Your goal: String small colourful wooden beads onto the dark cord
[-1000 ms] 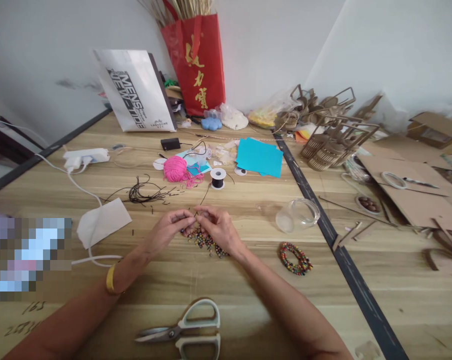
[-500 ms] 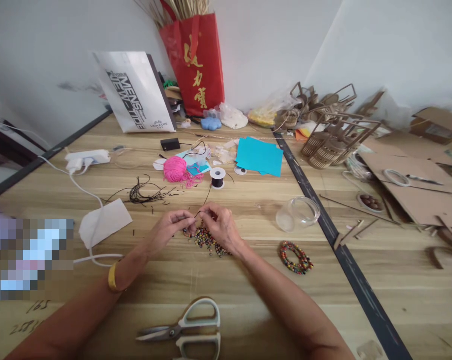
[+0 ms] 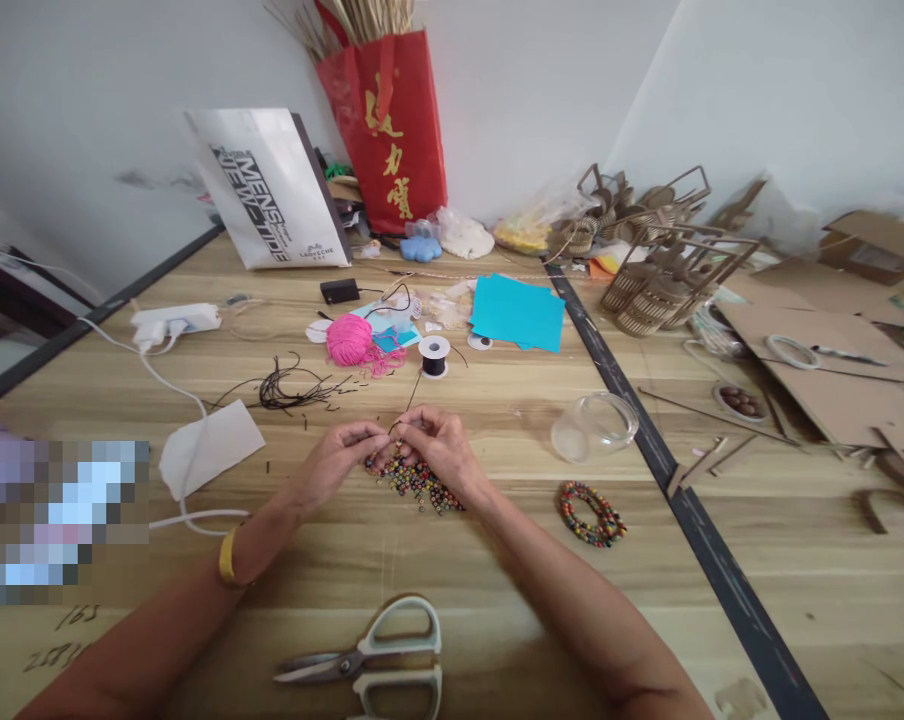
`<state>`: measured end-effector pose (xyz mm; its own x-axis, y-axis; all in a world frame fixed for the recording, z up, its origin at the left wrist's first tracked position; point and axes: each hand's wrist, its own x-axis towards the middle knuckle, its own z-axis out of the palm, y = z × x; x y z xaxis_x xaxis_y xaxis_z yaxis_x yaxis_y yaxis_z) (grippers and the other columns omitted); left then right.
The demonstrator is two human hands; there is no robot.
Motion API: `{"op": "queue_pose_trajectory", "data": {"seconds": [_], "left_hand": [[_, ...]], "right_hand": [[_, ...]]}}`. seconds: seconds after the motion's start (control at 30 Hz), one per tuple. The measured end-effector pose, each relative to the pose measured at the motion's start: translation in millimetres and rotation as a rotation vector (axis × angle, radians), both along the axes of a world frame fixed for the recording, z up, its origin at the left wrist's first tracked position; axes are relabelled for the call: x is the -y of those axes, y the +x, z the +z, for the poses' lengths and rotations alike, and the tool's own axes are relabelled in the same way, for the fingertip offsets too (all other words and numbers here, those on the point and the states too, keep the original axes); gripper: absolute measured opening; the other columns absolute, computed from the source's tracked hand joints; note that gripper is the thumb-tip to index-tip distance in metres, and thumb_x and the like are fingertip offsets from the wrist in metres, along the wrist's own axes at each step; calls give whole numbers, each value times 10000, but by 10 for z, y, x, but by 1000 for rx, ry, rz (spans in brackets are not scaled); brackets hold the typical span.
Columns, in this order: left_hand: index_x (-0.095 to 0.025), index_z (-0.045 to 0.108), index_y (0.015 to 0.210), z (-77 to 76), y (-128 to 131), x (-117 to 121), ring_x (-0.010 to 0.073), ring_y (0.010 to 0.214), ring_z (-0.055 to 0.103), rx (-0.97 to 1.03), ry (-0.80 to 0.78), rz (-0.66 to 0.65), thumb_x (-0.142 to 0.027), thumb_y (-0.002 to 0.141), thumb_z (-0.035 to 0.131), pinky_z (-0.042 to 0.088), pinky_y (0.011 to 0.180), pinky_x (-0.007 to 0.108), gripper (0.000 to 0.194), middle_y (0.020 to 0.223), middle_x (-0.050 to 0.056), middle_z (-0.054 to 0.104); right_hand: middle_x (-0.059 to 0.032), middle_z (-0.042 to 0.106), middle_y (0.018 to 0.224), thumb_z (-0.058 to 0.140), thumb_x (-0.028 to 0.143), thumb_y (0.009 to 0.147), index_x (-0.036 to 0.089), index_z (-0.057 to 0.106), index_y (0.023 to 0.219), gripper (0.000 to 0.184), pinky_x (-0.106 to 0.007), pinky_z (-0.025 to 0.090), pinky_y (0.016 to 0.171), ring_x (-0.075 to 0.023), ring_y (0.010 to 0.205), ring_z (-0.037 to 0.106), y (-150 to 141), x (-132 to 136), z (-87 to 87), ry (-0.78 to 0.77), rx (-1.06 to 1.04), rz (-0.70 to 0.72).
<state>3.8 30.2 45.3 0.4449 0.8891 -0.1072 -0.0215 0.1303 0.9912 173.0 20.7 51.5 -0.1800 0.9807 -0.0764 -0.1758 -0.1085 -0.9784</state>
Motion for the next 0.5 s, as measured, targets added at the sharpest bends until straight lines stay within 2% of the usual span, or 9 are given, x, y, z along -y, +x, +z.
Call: {"op": "queue_pose_trajectory", "data": {"seconds": [0.17, 0.27, 0.33, 0.43, 0.5], "left_hand": [[-117, 636, 765, -28, -30, 3, 85, 534, 505, 26, -33, -19, -354, 780, 656, 417, 535, 224, 237, 645, -2, 586], [-116, 633, 766, -30, -37, -3, 86, 530, 514, 25, -28, -21, -363, 775, 661, 426, 528, 223, 249, 637, -3, 591], [-115, 633, 760, -16, -34, -5, 86, 521, 516, 8, -28, -20, -380, 759, 671, 427, 517, 220, 267, 625, -6, 593], [-115, 633, 738, 31, -27, 6, 83, 512, 517, -33, -13, -22, -401, 744, 679, 423, 509, 210, 290, 604, -12, 591], [-116, 638, 735, 74, -23, 22, 84, 517, 521, -56, 5, -23, -403, 745, 678, 426, 516, 207, 290, 589, -15, 589]], "right_hand": [[13, 611, 583, 700, 383, 718, 156, 658, 844, 263, -208, 445, 468, -89, 475, 538, 21, 21, 28, 40, 62, 61], [19, 600, 608, 628, 331, 793, 160, 654, 1023, 288, -211, 416, 474, -87, 478, 514, 36, 46, 41, 151, 177, 82], [23, 587, 607, 582, 269, 830, 161, 651, 1072, 274, -209, 396, 495, -87, 497, 498, 46, 67, 55, 270, 329, 62], [2, 620, 672, 553, 173, 839, 158, 684, 955, 176, -212, 400, 565, -98, 584, 529, 59, 97, 82, 459, 555, 16], [-16, 639, 731, 537, 131, 843, 153, 677, 876, 145, -216, 411, 608, -110, 647, 558, 65, 110, 104, 564, 634, 14]]}}
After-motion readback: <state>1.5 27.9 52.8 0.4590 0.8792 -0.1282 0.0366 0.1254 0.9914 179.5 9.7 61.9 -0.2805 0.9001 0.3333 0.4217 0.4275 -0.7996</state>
